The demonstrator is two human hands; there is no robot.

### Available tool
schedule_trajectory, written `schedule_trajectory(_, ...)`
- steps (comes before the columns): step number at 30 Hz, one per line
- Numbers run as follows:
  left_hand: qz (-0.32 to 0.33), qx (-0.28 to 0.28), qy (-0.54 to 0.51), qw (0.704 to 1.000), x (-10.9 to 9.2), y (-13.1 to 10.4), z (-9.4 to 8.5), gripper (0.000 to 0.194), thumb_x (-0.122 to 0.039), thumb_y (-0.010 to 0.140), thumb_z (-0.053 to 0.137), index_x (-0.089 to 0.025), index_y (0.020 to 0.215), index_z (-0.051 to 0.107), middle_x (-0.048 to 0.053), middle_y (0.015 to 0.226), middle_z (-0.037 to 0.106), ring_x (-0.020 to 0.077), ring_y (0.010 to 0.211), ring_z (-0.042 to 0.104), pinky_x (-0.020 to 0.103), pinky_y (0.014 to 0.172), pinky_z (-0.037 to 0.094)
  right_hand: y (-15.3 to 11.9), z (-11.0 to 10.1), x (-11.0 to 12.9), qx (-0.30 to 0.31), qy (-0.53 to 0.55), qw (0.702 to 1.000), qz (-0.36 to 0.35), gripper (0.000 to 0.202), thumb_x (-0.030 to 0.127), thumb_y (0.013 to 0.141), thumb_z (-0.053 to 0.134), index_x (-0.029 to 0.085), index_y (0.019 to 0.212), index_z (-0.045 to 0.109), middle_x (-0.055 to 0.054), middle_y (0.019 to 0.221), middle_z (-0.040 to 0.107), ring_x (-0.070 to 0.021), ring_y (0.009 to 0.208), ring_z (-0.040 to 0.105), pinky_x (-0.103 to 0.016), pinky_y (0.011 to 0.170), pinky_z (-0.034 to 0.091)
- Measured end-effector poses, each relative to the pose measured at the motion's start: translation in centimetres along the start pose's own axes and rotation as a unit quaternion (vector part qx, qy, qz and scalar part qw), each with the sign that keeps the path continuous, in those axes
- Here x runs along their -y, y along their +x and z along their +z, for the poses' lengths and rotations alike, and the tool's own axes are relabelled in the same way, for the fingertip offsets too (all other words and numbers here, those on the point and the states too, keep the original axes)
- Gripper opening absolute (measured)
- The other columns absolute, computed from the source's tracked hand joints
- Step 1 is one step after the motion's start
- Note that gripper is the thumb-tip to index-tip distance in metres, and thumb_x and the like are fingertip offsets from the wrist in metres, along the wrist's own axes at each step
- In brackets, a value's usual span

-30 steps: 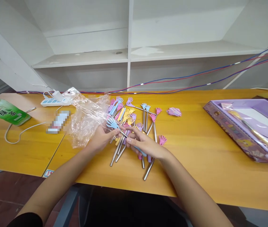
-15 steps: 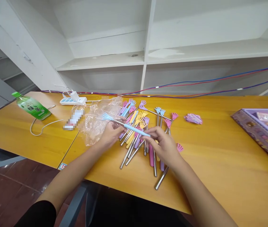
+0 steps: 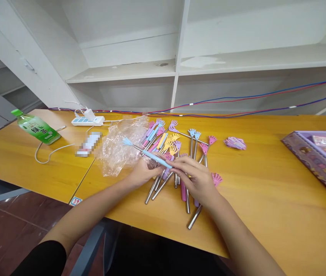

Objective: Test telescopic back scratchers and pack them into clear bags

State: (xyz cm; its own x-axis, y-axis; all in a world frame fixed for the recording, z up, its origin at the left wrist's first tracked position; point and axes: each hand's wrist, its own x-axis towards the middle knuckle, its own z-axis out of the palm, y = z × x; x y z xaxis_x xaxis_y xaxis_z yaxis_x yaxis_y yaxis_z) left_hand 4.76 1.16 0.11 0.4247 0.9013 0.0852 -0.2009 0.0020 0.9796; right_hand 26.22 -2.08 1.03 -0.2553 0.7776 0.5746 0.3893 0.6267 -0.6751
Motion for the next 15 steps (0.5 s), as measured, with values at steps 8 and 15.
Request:
schedule_trajectory(8, 0.019, 0.076, 0.1, 0.992, 1.0, -0.5, 0.6, 0.028, -0.014, 0.076, 0.074, -0.016, 0.103, 0.068, 0.003, 0.095, 0.07, 0.0169, 0.088, 0.064, 0.029, 0.081, 0.052, -0.2, 1.1, -0.6, -0.015, -0.028, 0.994, -0.107, 0.011, 0.017, 0.096, 0.079, 0.025, 0.104, 0.078, -0.005, 0.097, 0.066, -0.0178, 0.086, 0.068, -0.031, 0.073, 0.058)
schedule_trajectory(15, -0.016, 0.094, 0.122, 0.988, 1.2, -0.7, 0.2, 0.042, -0.014, 0.075, 0.073, -0.017, 0.116, 0.065, -0.001, 0.092, 0.067, 0.0147, 0.082, 0.062, 0.027, 0.075, 0.05, -0.5, 1.7, -0.4, -0.046, -0.045, 0.995, -0.071, 0.018, 0.026, 0.093, 0.084, 0.025, 0.104, 0.069, -0.004, 0.096, 0.066, -0.0182, 0.078, 0.064, -0.032, 0.067, 0.055)
